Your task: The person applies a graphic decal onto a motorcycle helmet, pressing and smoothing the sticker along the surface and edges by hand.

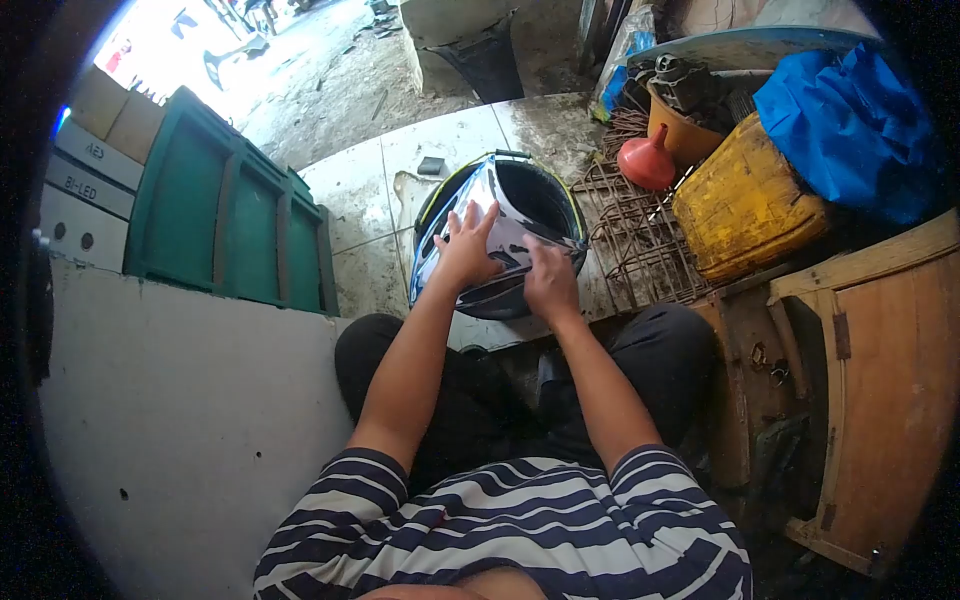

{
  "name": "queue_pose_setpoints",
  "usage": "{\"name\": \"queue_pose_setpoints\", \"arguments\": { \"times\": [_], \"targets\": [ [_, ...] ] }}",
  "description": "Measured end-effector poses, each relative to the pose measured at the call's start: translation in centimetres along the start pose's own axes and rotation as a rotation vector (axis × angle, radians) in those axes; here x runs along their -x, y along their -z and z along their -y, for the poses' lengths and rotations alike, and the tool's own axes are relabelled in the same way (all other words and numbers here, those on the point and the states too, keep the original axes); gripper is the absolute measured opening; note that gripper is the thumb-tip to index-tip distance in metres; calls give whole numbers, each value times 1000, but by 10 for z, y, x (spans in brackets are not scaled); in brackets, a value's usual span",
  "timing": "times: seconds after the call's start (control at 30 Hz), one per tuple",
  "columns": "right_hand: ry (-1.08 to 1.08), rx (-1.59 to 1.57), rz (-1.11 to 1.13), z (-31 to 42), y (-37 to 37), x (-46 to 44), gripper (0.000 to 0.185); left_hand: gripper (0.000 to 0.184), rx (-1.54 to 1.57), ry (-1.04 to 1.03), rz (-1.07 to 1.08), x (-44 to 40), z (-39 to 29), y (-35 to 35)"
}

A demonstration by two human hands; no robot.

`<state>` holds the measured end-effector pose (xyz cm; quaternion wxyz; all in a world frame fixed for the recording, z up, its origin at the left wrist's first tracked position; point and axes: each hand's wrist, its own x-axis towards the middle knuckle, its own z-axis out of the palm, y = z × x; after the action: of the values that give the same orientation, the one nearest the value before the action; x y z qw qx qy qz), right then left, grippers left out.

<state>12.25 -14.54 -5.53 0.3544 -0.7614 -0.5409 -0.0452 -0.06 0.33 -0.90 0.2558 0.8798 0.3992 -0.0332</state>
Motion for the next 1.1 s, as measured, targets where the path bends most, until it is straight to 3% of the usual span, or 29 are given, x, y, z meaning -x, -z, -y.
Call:
{"name": "queue_pose_setpoints", "arguments": {
  "times": [0.07, 0.13, 0.2, 0.27, 0.33, 0.43, 0.53, 0.57, 0.67, 0.73, 0.8, 0.87, 0.93, 1.0, 1.07, 1.1],
  "targets": [
    [-243, -7, 3, -19, -1, -8, 53, 123, -7, -2, -5, 1, 0, -2],
    [-353, 44, -85, -31, 3, -14, 54, 124, -11, 3, -4, 1, 2, -1],
    [-255, 24, 17, -24, -1, -8, 54, 124, -6, 5, 3, 0, 0, 0],
    [60, -46, 21, -8, -6, -1, 53, 124, 1, -3, -1, -2, -1, 1],
    [-63, -65, 98, -3, 3, -4, 52, 124, -3, 2, -2, -1, 1, -2],
    [-378, 31, -79, -23, 7, -19, 52, 123, -10, -2, 0, 2, 3, -5],
    [-245, 55, 62, -12, 7, -13, 52, 123, -16, 2, 5, 1, -2, 1],
    [-92, 34, 22, -9, -6, -3, 52, 123, -10, 1, 7, 0, -1, 1],
    [-98, -27, 43, -1, 4, -4, 52, 123, -11, 1, 4, 0, -1, 0],
    [-319, 42, -42, -22, 5, -13, 50, 123, -17, 7, 7, 2, 1, -1],
    [-302, 96, -204, -23, 7, -17, 46, 123, -19, 3, 11, 0, 0, 1],
    [-351, 149, -19, -10, 4, -11, 42, 123, -19, 2, 13, -1, -1, 1],
    [58, 49, -70, 1, -4, -2, 41, 123, -8, 3, 15, 1, -1, 2],
    [-51, 86, -37, -1, 2, -3, 43, 123, -8, -3, -3, -1, 0, -2],
    [-349, 149, -114, -14, 6, -12, 45, 124, -16, 1, -10, 0, 2, -3],
    [-340, 155, -153, -20, 9, -15, 44, 124, -22, 4, -7, 0, 2, -3]
  ]
}}
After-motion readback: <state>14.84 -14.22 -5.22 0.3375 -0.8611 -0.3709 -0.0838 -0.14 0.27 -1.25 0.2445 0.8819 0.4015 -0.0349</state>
